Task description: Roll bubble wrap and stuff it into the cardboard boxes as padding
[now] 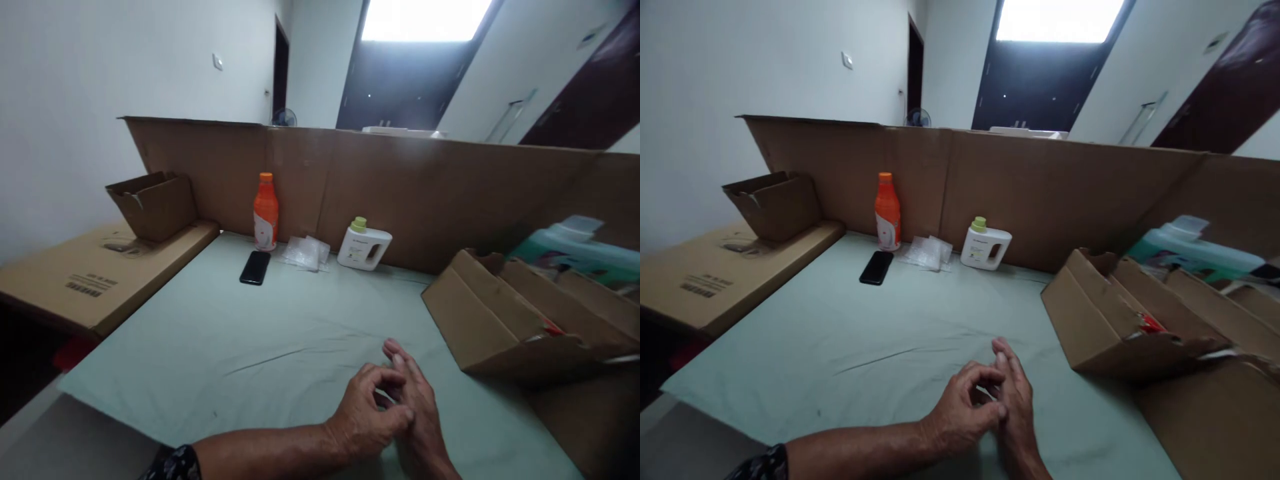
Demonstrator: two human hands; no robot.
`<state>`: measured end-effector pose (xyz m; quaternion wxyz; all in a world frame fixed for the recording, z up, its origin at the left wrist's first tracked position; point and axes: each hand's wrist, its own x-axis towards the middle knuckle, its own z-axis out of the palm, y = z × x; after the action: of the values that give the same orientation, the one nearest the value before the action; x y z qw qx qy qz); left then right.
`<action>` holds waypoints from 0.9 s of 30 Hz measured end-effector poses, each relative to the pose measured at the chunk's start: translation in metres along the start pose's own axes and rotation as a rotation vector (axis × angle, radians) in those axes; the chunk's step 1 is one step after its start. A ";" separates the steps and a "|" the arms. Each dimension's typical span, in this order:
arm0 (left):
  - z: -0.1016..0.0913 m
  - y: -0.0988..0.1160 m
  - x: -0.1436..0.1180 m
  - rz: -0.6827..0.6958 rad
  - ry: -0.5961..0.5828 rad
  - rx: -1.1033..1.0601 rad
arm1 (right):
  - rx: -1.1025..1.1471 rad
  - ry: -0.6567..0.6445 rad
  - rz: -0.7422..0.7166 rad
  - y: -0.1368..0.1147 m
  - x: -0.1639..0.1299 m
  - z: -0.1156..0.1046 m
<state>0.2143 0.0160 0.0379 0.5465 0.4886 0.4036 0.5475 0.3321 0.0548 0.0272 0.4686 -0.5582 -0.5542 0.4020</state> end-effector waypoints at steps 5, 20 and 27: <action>-0.029 0.021 -0.009 0.096 0.294 0.054 | 0.185 -0.075 0.260 -0.042 0.010 0.071; -0.119 0.009 -0.026 0.392 0.417 0.351 | 0.329 -0.110 0.102 -0.053 0.034 0.180; -0.242 0.048 -0.039 0.520 0.392 0.856 | -0.070 -0.124 -0.182 -0.031 0.069 0.205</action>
<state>-0.0342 -0.0038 0.0334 0.0592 0.6403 0.5507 0.5322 0.1300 0.1377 0.0133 0.4480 -0.4957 -0.6443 0.3721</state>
